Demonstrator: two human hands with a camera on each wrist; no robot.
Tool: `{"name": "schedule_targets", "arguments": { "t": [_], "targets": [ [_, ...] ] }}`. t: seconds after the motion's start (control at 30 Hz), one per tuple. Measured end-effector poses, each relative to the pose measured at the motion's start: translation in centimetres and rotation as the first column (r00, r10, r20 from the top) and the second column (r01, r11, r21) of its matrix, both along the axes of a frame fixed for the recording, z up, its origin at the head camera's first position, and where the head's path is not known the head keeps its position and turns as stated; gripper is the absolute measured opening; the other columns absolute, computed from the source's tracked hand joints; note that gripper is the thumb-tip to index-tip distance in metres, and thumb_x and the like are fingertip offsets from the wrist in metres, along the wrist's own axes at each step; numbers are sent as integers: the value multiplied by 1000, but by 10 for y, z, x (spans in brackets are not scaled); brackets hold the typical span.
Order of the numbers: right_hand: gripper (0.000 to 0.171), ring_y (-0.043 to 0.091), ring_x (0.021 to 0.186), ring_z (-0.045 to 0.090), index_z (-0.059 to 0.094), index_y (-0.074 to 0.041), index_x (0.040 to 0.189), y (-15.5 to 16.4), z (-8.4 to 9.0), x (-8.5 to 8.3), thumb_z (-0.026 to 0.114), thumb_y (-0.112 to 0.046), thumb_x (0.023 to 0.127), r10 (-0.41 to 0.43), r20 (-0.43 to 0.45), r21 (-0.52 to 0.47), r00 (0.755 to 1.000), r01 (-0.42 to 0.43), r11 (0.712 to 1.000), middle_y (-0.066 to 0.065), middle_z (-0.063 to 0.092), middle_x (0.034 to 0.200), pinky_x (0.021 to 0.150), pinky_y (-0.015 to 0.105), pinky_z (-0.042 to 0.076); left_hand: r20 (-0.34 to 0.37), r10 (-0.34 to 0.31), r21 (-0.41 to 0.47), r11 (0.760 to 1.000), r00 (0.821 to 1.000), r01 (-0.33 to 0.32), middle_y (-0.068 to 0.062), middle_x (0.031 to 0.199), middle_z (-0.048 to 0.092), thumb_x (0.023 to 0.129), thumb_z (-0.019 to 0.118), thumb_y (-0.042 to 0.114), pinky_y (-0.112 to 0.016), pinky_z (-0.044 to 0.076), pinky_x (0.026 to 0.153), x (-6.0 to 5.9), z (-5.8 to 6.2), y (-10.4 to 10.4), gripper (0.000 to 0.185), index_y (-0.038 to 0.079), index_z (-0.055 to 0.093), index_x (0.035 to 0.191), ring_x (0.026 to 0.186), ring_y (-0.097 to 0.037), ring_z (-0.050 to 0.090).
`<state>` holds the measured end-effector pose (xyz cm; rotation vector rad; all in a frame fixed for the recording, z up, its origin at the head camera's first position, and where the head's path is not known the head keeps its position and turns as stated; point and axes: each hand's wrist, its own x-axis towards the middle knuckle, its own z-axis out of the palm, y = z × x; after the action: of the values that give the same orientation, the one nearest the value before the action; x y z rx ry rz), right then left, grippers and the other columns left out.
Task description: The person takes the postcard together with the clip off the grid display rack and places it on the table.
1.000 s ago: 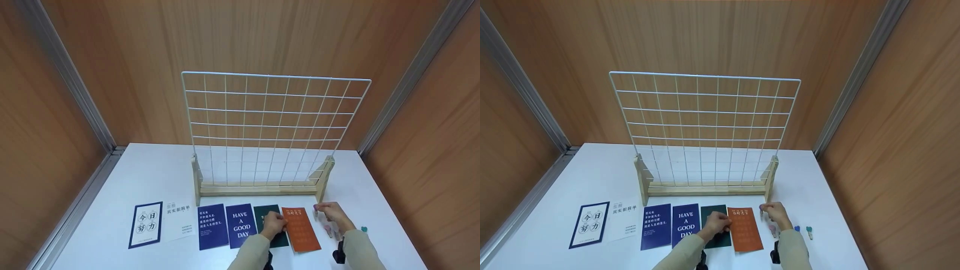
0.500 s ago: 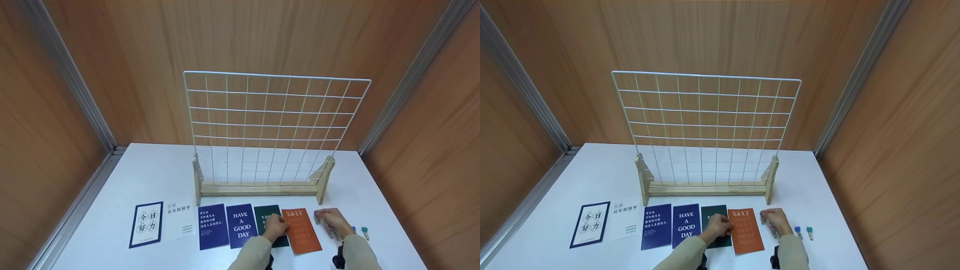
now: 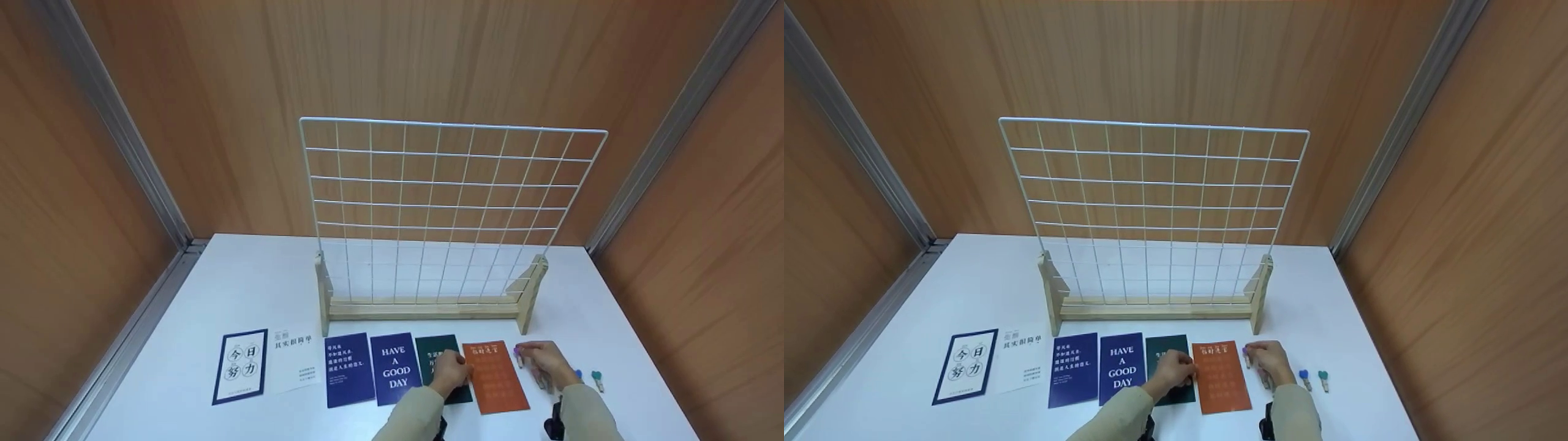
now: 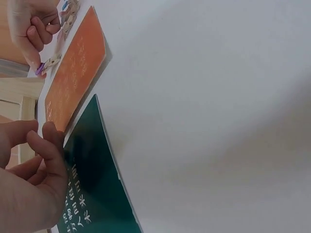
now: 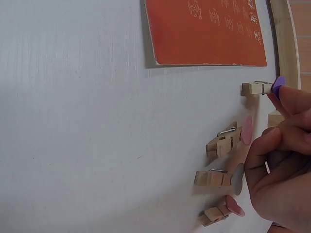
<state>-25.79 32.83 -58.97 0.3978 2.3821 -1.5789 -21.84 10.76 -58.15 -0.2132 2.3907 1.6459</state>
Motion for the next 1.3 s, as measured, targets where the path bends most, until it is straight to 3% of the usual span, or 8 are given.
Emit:
{"name": "schedule_targets", "arguments": {
  "t": [0.17,0.3,0.43,0.57,0.7,0.8,1.03,1.3],
  "targets": [
    [32,9,46,40,53,4,115,1,1,-4,51,-12,87,-28,39,4,999,28,1000,6,53,78,45,22,38,-45,-12,-16,1000,999,12,-4,64,51,80,60,4,-24,45,46,-2,0,-4,6,-1,58,84,53,-12,54],
    [34,17,71,47,54,1,116,2,5,-3,52,-18,88,-28,34,22,999,27,999,10,55,100,59,28,41,-101,-33,-17,999,994,32,-2,64,52,80,60,7,-25,46,47,-3,3,-11,9,0,60,85,53,-14,55],
    [36,25,94,44,54,0,117,5,8,0,52,-23,89,2,9,19,1000,-2,1000,15,51,116,71,35,39,-144,-64,8,998,988,66,0,64,52,82,59,12,-24,45,46,-5,8,-21,12,1,61,87,55,-16,56],
    [38,24,86,45,55,1,115,6,15,0,53,-26,88,35,-43,42,998,-34,999,14,54,111,67,32,39,-207,-101,8,994,973,105,2,66,53,83,59,15,-24,45,49,-8,12,-36,15,2,62,90,58,-14,55],
    [33,14,57,42,57,3,111,9,21,-3,54,-20,88,41,-106,56,993,-35,998,14,58,91,52,24,37,-280,-117,-14,993,953,118,4,69,54,84,58,14,-24,44,53,-13,20,-57,14,2,63,90,61,-11,52],
    [31,10,46,35,58,4,110,13,26,-4,53,-16,88,42,-126,70,991,-33,997,14,55,80,45,23,35,-327,-116,-16,993,938,118,3,69,55,84,58,13,-24,45,52,-17,26,-75,14,2,63,90,60,-15,55],
    [34,14,52,40,55,5,113,20,37,1,50,-20,90,81,-107,139,991,-66,988,10,51,75,52,28,38,-401,-91,-107,993,912,52,1,72,56,84,57,14,-26,44,55,-22,37,-127,15,2,63,90,61,-12,53],
    [36,14,57,46,55,7,112,31,48,7,52,-22,89,104,-141,126,985,-86,988,4,51,66,52,26,42,-447,-122,-250,968,886,7,-2,81,59,85,56,15,-31,46,66,-20,41,-179,20,0,62,96,74,-17,56]
  ]
}}
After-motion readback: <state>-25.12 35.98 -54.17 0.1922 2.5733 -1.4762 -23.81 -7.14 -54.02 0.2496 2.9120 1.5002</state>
